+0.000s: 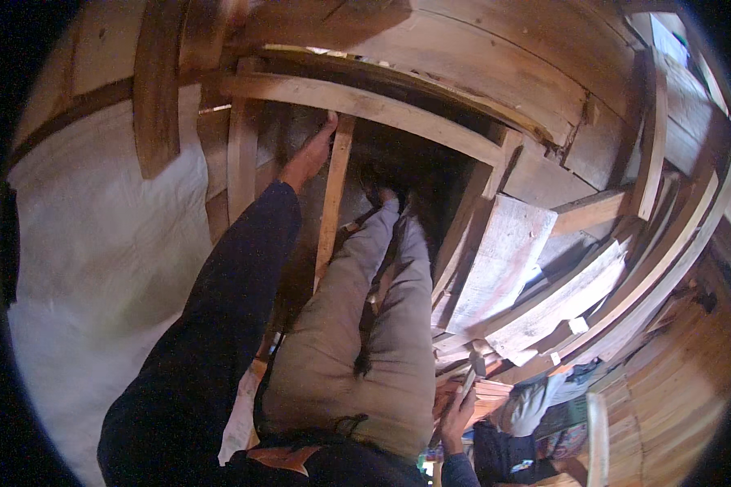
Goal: The person assembles a wooden structure by fitting planks into a frame and securing them with a hammer. They also sort through a pile of wooden scraps to select appropriate pieces for the assembly.
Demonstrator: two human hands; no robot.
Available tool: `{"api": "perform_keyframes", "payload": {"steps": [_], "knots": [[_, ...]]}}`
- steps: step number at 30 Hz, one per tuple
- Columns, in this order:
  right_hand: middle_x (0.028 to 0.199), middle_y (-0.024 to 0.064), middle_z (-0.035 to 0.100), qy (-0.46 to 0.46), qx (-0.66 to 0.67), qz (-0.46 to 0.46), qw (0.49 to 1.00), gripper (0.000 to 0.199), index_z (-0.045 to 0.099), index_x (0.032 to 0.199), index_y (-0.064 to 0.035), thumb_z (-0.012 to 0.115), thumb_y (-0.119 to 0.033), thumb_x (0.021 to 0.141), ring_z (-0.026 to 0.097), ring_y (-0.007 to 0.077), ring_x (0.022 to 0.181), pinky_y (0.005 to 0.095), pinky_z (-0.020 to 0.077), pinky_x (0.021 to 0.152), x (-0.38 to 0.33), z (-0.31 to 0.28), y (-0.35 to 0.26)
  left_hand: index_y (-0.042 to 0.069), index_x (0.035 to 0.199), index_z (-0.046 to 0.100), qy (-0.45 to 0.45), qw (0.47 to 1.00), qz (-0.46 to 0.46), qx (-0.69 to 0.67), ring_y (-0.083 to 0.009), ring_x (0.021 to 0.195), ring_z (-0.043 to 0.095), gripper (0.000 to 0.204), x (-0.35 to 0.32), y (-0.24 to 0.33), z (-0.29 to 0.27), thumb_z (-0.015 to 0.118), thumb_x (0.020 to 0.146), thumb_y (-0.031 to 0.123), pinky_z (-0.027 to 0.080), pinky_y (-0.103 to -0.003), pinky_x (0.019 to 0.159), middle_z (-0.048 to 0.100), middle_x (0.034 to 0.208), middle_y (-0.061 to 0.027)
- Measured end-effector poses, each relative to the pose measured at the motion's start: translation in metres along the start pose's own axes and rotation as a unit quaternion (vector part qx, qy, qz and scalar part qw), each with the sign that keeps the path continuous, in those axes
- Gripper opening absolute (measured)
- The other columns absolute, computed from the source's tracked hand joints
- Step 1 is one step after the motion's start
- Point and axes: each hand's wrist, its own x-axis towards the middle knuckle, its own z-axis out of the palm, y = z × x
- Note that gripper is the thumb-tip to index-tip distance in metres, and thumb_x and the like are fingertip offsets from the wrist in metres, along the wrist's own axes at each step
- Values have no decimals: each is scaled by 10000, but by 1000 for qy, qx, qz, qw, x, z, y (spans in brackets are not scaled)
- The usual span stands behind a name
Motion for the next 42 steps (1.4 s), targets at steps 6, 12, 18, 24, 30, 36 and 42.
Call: {"api": "perform_keyframes", "payload": {"steps": [6, 12, 18, 24, 30, 36, 42], "knots": [[694, -33, 443, -72, 107, 5, 992, 250, 451, 932, -106, 479, -341, 1014, 404, 50, 523, 212, 341, 449, 67, 12, -130, -5, 1484, 284, 6, 998, 42, -46, -299, 1457, 180, 1056, -30, 42, 13, 389, 823, 813, 158, -384, 1178, 213, 1568, -183], [789, 13, 519, -141, 8, -214, 967, 271, 505, 1137, 8, 497, -228, 1005, 461, 90, 694, 241, 396, 594, 155, 88, -237, 67, 1491, 313, -8, 998, 65, -8, -305, 1444, 230, 1050, -5, 24, 11, 382, 790, 846, 187, -393, 1171, 266, 1560, -145], [756, 27, 530, -197, -14, -341, 919, 262, 532, 1083, 0, 484, -247, 1010, 449, 110, 633, 271, 379, 541, 183, 154, -315, 28, 1477, 315, -27, 995, 93, -38, -289, 1438, 228, 920, 8, 8, 14, 386, 889, 732, 199, -400, 1166, 261, 1549, -160], [681, 140, 547, -218, -126, -436, 864, 334, 522, 1160, 16, 498, -278, 1003, 500, 204, 577, 354, 401, 544, 199, 183, -400, 37, 1338, 534, 55, 989, 67, -123, -311, 1286, 468, 758, -26, 46, 31, 485, 892, 647, 353, -389, 1072, 520, 1382, -164], [815, 281, 619, -274, -201, -581, 740, 424, 498, 1241, 50, 503, -289, 985, 599, 434, 708, 456, 472, 665, 175, 209, -486, 83, 1340, 539, 90, 992, 78, -50, -380, 1252, 500, 811, -23, 34, 20, 524, 829, 713, 377, -417, 1057, 524, 1376, -180], [912, 304, 632, -258, -214, -682, 650, 394, 539, 1150, 49, 520, -300, 967, 615, 481, 844, 480, 498, 735, 192, 257, -517, 147, 1375, 501, 122, 975, 188, -3, -426, 1207, 518, 796, -8, 23, 31, 399, 862, 748, 408, -452, 1033, 553, 1339, -166], [867, 306, 635, -207, -302, -688, 627, 388, 555, 1026, 25, 513, -357, 973, 608, 508, 826, 531, 487, 695, 182, 272, -533, 139, 1335, 526, 105, 992, 66, 25, -427, 1212, 508, 808, -2, 30, 31, 390, 850, 770, 402, -468, 1036, 536, 1338, -200]]}}
